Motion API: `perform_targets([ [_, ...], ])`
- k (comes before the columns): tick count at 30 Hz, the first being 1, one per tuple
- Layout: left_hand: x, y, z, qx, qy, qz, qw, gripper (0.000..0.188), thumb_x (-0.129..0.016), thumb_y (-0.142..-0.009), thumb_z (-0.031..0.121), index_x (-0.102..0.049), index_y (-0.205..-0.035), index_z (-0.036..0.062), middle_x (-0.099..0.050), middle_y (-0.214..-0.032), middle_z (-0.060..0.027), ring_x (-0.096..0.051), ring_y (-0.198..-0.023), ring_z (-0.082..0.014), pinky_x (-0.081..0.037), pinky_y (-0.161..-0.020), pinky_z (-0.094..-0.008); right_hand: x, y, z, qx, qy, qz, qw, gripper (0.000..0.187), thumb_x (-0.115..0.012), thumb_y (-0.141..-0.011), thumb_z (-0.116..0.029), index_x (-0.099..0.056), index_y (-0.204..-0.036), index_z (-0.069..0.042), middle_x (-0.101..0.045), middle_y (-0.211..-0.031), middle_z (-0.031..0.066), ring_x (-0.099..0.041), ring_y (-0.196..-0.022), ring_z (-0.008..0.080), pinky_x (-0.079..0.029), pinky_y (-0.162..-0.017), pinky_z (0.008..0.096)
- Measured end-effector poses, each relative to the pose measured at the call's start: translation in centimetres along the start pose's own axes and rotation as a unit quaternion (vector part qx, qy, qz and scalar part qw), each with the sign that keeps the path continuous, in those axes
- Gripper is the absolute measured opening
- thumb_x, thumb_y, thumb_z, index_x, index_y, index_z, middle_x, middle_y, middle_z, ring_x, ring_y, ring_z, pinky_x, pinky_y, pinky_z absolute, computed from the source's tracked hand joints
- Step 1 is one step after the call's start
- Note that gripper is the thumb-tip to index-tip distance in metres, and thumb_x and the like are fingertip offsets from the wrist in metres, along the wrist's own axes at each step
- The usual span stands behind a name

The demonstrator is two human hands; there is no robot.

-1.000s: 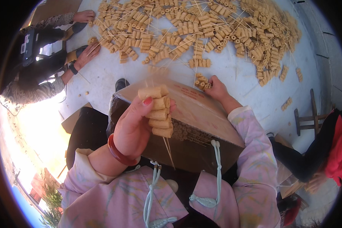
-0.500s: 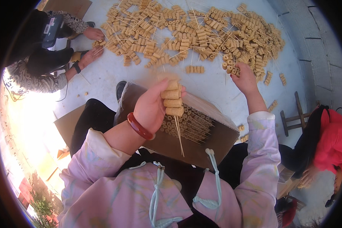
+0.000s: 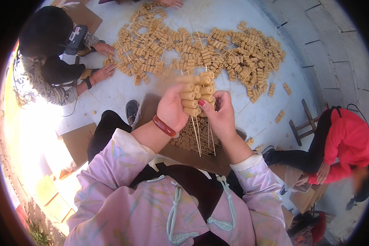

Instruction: The person threads small ring-shaped snacks onto thin wooden sticks and places the completed skewers into a cardboard box. The person repeats this process continuously while seated on the floor.

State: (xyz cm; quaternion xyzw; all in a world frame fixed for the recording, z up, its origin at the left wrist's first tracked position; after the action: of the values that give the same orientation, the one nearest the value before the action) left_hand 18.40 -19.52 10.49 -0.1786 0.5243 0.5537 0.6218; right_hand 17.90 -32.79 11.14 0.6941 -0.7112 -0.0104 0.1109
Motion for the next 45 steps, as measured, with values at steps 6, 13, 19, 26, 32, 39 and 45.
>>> perform_targets([
  [6, -1.2, 0.1, 0.0, 0.006, 0.062, -0.023, 0.998, 0.05, -0.036, -0.099, 0.029, -0.042, -0.141, 0.0024, -0.053, -0.137, -0.0128, -0.05, -0.126, -0.0278, -0.035, -0.11, -0.0422, -0.1, 0.7, -3.3, 0.127, 0.157, -0.003, 0.979, 0.05, -0.066, -0.09, -0.026, -0.044, -0.123, 0.003, -0.059, -0.101, 0.0194, -0.059, -0.085, 0.0281, -0.049, -0.077, 0.036],
  [13, -0.5, -0.1, -1.1, 0.023, 0.068, -0.014, 0.997, 0.045, -0.034, -0.102, 0.031, -0.047, -0.135, 0.0029, -0.055, -0.134, -0.011, -0.053, -0.122, -0.0256, -0.037, -0.108, -0.0407, -1.9, 1.1, -5.5, 0.243, 0.226, -0.023, 0.943, 0.071, -0.052, -0.095, -0.033, -0.024, -0.143, 0.012, -0.04, -0.136, 0.0309, -0.039, -0.127, 0.0448, -0.028, -0.109, 0.0491],
  [19, -0.8, -0.1, -1.0, 0.016, 0.059, -0.015, 0.998, 0.044, -0.039, -0.101, 0.032, -0.048, -0.133, 0.0022, -0.057, -0.13, -0.0106, -0.055, -0.119, -0.0244, -0.042, -0.104, -0.0387, -2.6, 0.7, -5.6, 0.243, 0.17, -0.029, 0.954, 0.08, -0.054, -0.093, -0.037, -0.018, -0.145, 0.012, -0.034, -0.14, 0.0327, -0.036, -0.13, 0.0452, -0.025, -0.111, 0.0487],
  [26, -0.3, -0.9, 0.0, 0.015, 0.053, 0.016, 0.998, 0.052, -0.036, -0.101, 0.042, -0.047, -0.136, 0.0059, -0.054, -0.135, -0.0117, -0.051, -0.124, -0.0269, -0.037, -0.108, -0.0411, -2.6, -1.1, -5.9, 0.228, 0.14, -0.061, 0.962, 0.081, -0.053, -0.093, -0.043, -0.023, -0.142, 0.014, -0.04, -0.137, 0.0324, -0.041, -0.126, 0.0451, -0.028, -0.109, 0.0488],
  [32, -1.0, -1.7, 0.5, 0.064, 0.076, -0.03, 0.995, 0.074, -0.039, -0.096, 0.057, -0.034, -0.145, 0.0015, -0.046, -0.142, -0.0169, -0.049, -0.125, -0.0369, -0.036, -0.109, -0.0521, 3.5, -7.9, 2.5, 0.076, -0.055, -0.049, 0.994, 0.048, -0.056, -0.097, -0.025, -0.045, -0.137, -0.002, -0.05, -0.131, 0.0151, -0.05, -0.119, 0.0249, -0.039, -0.102, 0.0383],
  [39, 0.8, -1.5, -0.4, 0.072, 0.023, 0.034, 0.997, 0.095, -0.053, -0.086, 0.066, -0.024, -0.148, -0.0008, -0.045, -0.138, -0.0226, -0.051, -0.122, -0.0344, -0.037, -0.108, -0.0494, 14.8, -16.8, 16.6, -0.007, 0.564, 0.05, 0.824, 0.052, -0.074, -0.078, -0.028, -0.056, -0.125, -0.013, -0.055, -0.123, 0.0143, -0.054, -0.115, 0.0333, -0.045, -0.094, 0.0437],
  [45, 1.6, -1.8, -0.7, 0.058, 0.003, 0.047, 0.997, 0.101, -0.057, -0.083, 0.068, -0.024, -0.148, -0.0015, -0.048, -0.136, -0.0203, -0.05, -0.124, -0.0338, -0.037, -0.108, -0.0496, 16.3, -19.7, 20.9, -0.07, 0.687, 0.049, 0.722, 0.056, -0.073, -0.077, -0.029, -0.051, -0.127, -0.016, -0.053, -0.119, 0.0136, -0.054, -0.114, 0.0316, -0.044, -0.091, 0.046],
])
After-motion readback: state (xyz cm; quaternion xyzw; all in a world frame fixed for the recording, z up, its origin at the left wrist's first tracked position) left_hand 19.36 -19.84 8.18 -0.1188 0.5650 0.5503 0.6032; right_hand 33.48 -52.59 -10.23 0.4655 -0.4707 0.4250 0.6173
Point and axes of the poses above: each hand's wrist, its own y-axis away from the middle knuckle, its own x-axis out of the back of the hand, z = x × y, the point moved 9 cm from there along -y, towards the middle knuckle
